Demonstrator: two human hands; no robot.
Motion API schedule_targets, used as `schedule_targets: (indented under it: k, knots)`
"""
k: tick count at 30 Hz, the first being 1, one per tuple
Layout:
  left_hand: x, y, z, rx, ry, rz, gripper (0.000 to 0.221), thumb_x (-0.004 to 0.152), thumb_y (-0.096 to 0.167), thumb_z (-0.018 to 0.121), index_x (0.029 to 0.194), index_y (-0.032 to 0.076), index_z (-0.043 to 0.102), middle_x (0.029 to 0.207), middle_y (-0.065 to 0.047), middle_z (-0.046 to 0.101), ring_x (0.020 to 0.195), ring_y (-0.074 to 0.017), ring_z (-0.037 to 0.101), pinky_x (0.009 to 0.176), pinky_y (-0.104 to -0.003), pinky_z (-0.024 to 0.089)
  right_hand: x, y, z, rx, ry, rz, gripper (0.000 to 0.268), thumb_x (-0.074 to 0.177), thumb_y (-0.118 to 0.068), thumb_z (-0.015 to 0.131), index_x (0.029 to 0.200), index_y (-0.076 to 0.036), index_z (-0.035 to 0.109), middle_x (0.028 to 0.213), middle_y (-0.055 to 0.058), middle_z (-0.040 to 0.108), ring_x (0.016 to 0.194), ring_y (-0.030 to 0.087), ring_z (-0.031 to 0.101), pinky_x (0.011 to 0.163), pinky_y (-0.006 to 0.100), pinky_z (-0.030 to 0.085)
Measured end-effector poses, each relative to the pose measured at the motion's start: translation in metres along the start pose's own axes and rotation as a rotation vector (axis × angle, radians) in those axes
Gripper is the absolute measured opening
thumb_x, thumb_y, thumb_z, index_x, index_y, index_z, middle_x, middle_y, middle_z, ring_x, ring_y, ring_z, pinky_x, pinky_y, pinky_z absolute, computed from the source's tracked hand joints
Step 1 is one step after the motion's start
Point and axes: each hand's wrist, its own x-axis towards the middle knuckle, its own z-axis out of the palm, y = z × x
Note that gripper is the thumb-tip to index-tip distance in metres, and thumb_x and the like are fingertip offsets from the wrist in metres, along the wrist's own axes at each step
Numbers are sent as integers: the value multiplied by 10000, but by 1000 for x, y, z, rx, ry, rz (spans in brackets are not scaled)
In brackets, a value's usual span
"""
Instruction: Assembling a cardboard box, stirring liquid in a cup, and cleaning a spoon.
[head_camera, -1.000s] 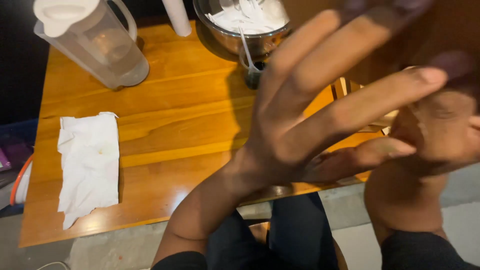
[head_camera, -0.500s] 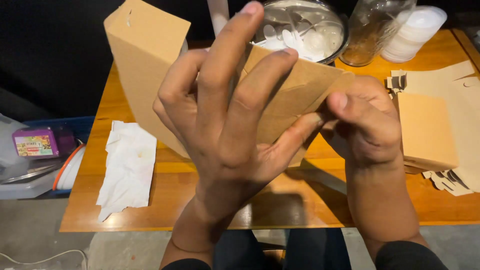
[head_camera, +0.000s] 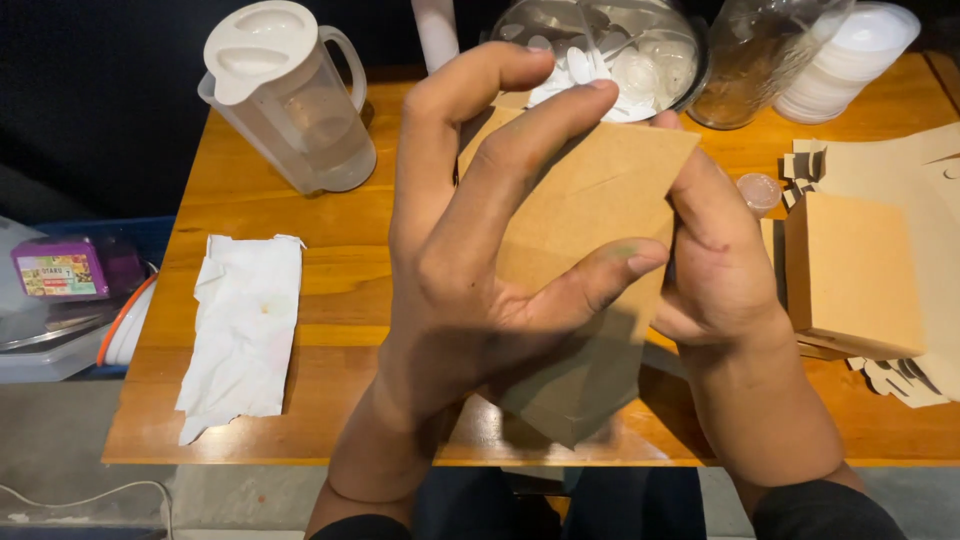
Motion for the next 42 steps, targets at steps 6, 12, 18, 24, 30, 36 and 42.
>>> schedule_targets:
  k: [6, 12, 18, 24, 30, 36, 42]
  knots:
    - [3, 11, 0, -144, -71, 43, 388, 851, 273, 412, 1026, -65, 487, 1007, -177, 388, 978, -323, 514, 933, -421, 507, 2, -6, -4, 11, 6, 67, 382, 718, -238, 604, 1014, -9, 531, 888, 119, 596, 803, 208, 584, 712, 297, 460]
    - [-11, 31, 19, -53, -246, -114, 202, 846, 262, 438, 893, 84, 523, 636, -68, 395, 562, -229, 414, 528, -363, 383, 5, -14, -2, 26, -2, 123, 435, 699, -286, 595, 1014, 8, 536, 889, 148, 597, 804, 247, 586, 703, 336, 460]
    - [-36, 28, 47, -53, -304, 472, 272, 880, -83, 456, 666, 83, 432, 797, -58, 437, 695, -197, 370, 576, -300, 289, 6, -23, 5, 25, -20, 184, 493, 679, -335, 587, 1014, 24, 542, 891, 177, 598, 805, 286, 589, 695, 375, 459]
    - [-53, 24, 65, -197, -457, 356, 306, 742, -112, 578, 573, 71, 399, 734, -78, 369, 681, -255, 370, 513, -381, 256, 10, -29, 9, 29, -46, 254, 553, 659, -384, 579, 1014, 40, 547, 892, 206, 598, 805, 325, 590, 687, 413, 458]
    - [-43, 16, 62, -185, -647, 393, 149, 728, 18, 619, 717, 78, 483, 801, -84, 390, 704, -266, 443, 501, -408, 342, 24, -20, -21, -500, -17, 155, 141, 728, -108, 585, 836, -23, 618, 634, 35, 595, 521, 63, 542, 411, 138, 401]
    - [3, 42, 17, -171, -305, -288, 347, 745, 289, 421, 487, 113, 269, 380, -1, 270, 365, -164, 257, 395, -316, 187, 23, -12, -15, -50, 140, 40, 159, 704, -71, 643, 853, -42, 595, 680, 107, 612, 580, 162, 595, 512, 250, 480]
    - [0, 20, -2, 179, -184, 1, 186, 806, 113, 573, 978, 48, 542, 991, -144, 445, 864, -269, 479, 775, -351, 421, 8, -1, 3, 165, 197, 9, 199, 734, -138, 636, 913, -75, 578, 769, 110, 603, 665, 180, 573, 599, 282, 475]
